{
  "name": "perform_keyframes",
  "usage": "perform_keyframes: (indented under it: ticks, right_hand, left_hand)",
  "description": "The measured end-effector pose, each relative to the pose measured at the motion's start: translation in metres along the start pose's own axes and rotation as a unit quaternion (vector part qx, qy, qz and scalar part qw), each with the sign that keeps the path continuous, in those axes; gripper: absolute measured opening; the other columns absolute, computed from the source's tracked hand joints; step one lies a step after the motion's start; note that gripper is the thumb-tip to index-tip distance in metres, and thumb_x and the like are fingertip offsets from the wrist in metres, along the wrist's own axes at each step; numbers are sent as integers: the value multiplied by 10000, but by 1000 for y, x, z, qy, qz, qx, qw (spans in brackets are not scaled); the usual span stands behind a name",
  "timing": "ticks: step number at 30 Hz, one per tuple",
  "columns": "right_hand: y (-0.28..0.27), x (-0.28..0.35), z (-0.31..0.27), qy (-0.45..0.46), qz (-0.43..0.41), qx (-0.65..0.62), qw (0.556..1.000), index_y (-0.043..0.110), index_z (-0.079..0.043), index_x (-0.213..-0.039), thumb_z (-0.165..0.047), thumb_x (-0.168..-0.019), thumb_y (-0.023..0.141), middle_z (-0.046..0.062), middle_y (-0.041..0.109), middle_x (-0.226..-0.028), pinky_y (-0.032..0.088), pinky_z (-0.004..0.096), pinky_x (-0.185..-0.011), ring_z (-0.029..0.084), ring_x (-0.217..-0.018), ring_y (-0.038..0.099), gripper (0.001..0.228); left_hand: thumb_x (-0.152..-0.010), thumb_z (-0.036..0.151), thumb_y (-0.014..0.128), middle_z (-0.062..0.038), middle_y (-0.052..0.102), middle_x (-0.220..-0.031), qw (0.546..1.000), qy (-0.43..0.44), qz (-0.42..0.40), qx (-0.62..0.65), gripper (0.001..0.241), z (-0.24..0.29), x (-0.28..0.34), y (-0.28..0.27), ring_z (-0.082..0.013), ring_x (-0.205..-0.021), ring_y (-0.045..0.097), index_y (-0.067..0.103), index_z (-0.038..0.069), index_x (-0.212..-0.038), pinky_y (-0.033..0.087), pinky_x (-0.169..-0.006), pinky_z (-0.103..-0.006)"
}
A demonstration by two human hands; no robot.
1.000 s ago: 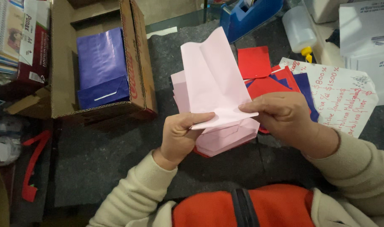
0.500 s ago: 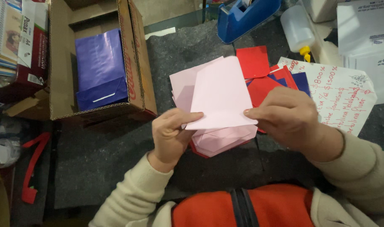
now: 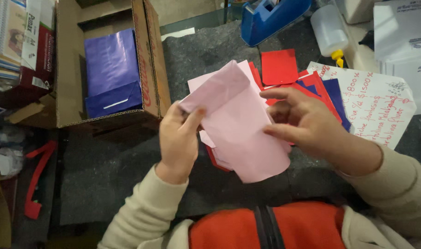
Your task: The person folds pink sheets of paper into small rectangular packets by hand. They fold the sides inward, then fold the bottom and top edges up to create a sealed packet, and place the finished items into a cardboard box.
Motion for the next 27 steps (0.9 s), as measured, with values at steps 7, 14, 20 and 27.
perform_keyframes:
  ticks: [7, 14, 20, 27]
  right_hand:
    - [-10, -35, 59, 146, 41, 49, 987, 624, -46, -1608, -132, -1005, 834, 94, 825, -1254, 646, 311, -888, 142, -1087, 794, 644]
    - [-15, -42, 79, 112, 49, 160, 979, 732, -35, -1531, -205, -1026, 836, 70, 835, -1267, 645, 297, -886, 113, -1036, 797, 543]
    - [-28, -47, 71, 87, 67, 137, 985, 758, -16, -1508, -237, -1102, 776, 91, 882, -1180, 654, 286, -852, 113, -979, 803, 463]
    - [-62, -30, 18, 21, 125, 231, 965, 829, -34, -1401, -224, -1147, 747, 56, 901, -1188, 664, 291, -881, 107, -987, 829, 328]
  left_hand:
    - [-1019, 81, 851, -270, 705, -1462, 904, 204, -29, -375, 676, -6, -22, 16, -361, -1292, 742, 514, -85, -1581, 624, -1070, -444]
    - [-1221, 145, 631, -228, 574, -1839, 813, 273, -270, -439, 507, -19, -37, 47, -412, -1778, 488, 615, 7, -1708, 412, -1475, -515]
    - [-1232, 391, 551, -214, 493, -1861, 745, 212, -355, -523, 636, -53, -47, 61, -409, -1773, 367, 545, 16, -1746, 238, -1455, -566]
    - [-1232, 478, 453, -207, 430, -1885, 694, 220, -359, -584, 707, -61, -44, 61, -395, -1769, 335, 479, 38, -1785, 216, -1440, -562]
Point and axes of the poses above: each hand's wrist, its own x-axis away from the middle knuckle, its own y-axis out of the palm, z = x × y, the point moved 5 cm from there along -x, towards the middle knuckle
